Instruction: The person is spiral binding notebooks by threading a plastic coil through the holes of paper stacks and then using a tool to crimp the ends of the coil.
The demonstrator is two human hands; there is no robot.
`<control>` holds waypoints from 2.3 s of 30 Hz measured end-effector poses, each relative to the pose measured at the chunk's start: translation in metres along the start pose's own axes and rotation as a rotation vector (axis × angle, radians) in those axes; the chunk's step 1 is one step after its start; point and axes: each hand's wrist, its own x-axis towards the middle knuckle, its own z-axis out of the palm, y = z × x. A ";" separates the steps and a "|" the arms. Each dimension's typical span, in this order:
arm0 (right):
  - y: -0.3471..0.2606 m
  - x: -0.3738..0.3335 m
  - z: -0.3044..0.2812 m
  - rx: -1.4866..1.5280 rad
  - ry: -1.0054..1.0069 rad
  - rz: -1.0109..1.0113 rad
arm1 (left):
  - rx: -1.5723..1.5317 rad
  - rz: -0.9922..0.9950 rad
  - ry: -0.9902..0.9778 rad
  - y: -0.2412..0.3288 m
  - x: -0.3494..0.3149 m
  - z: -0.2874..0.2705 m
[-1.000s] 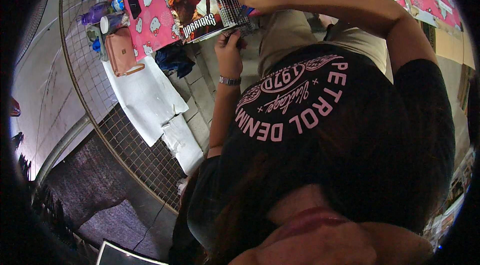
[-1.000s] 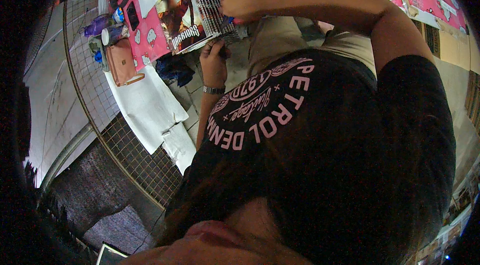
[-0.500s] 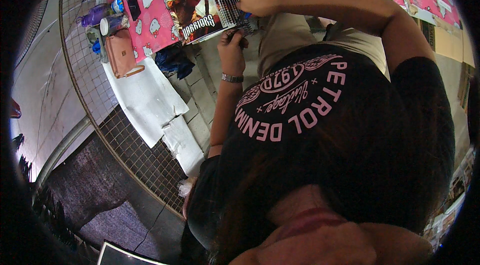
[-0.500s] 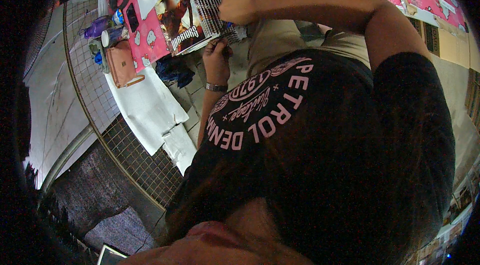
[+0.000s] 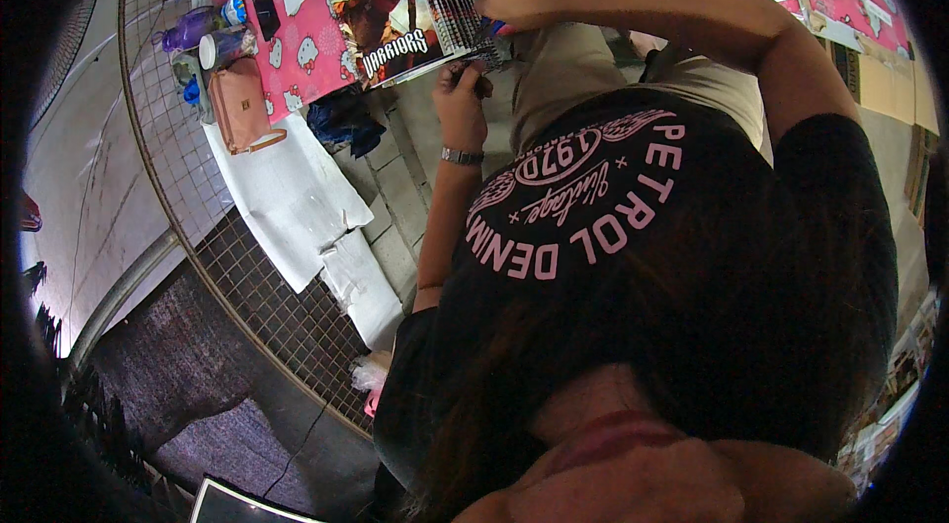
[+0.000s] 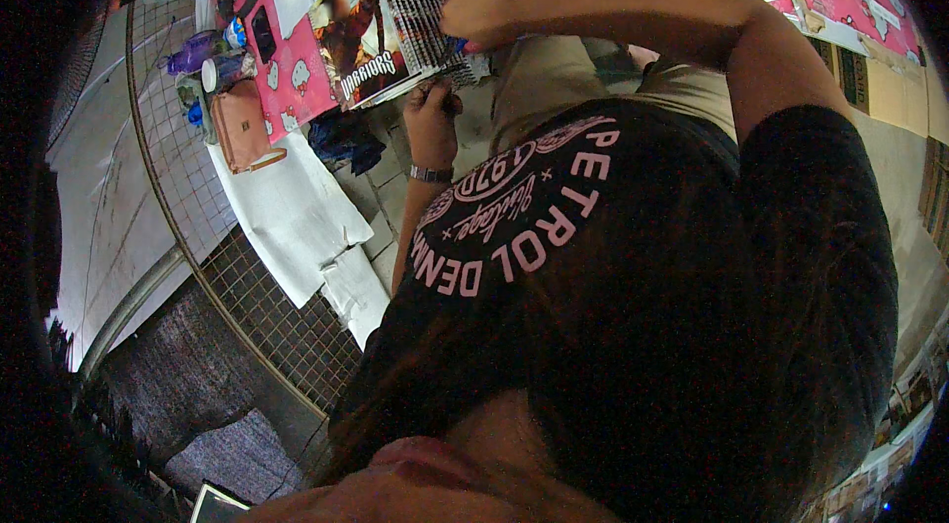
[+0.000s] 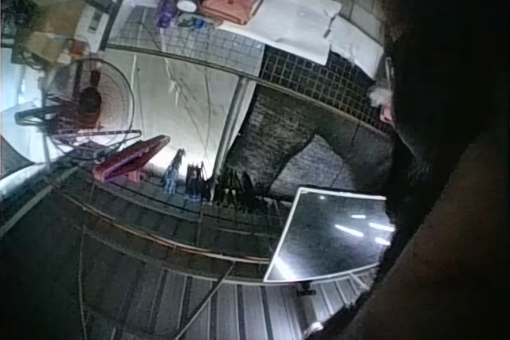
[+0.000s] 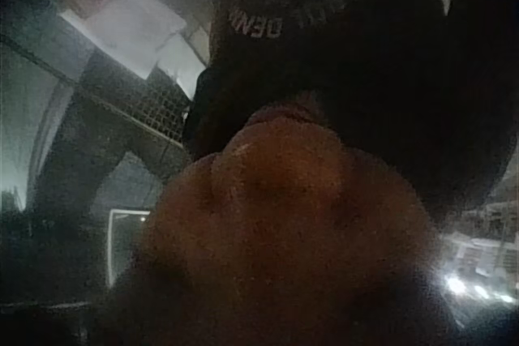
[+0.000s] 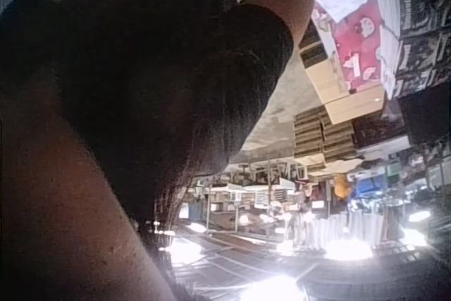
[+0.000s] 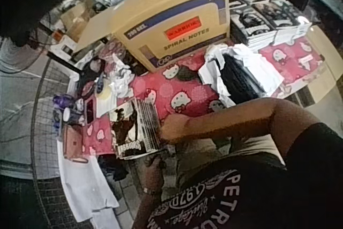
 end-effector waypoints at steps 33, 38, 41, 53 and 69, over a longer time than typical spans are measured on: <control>0.000 -0.002 0.013 -0.171 0.140 -0.065 | 0.031 -0.036 0.026 -0.018 0.010 0.008; -0.009 0.003 -0.014 -0.013 -0.266 0.011 | 0.120 0.002 0.001 -0.018 0.010 0.005; -0.001 0.000 -0.005 -0.005 -0.184 0.038 | 0.180 0.054 -0.004 -0.022 0.009 0.001; -0.007 0.006 -0.006 -0.003 -0.271 0.016 | 0.153 0.001 -0.010 -0.032 0.016 0.001; 0.002 0.006 0.017 0.046 -0.191 0.040 | 0.011 -0.141 0.055 -0.039 0.023 0.004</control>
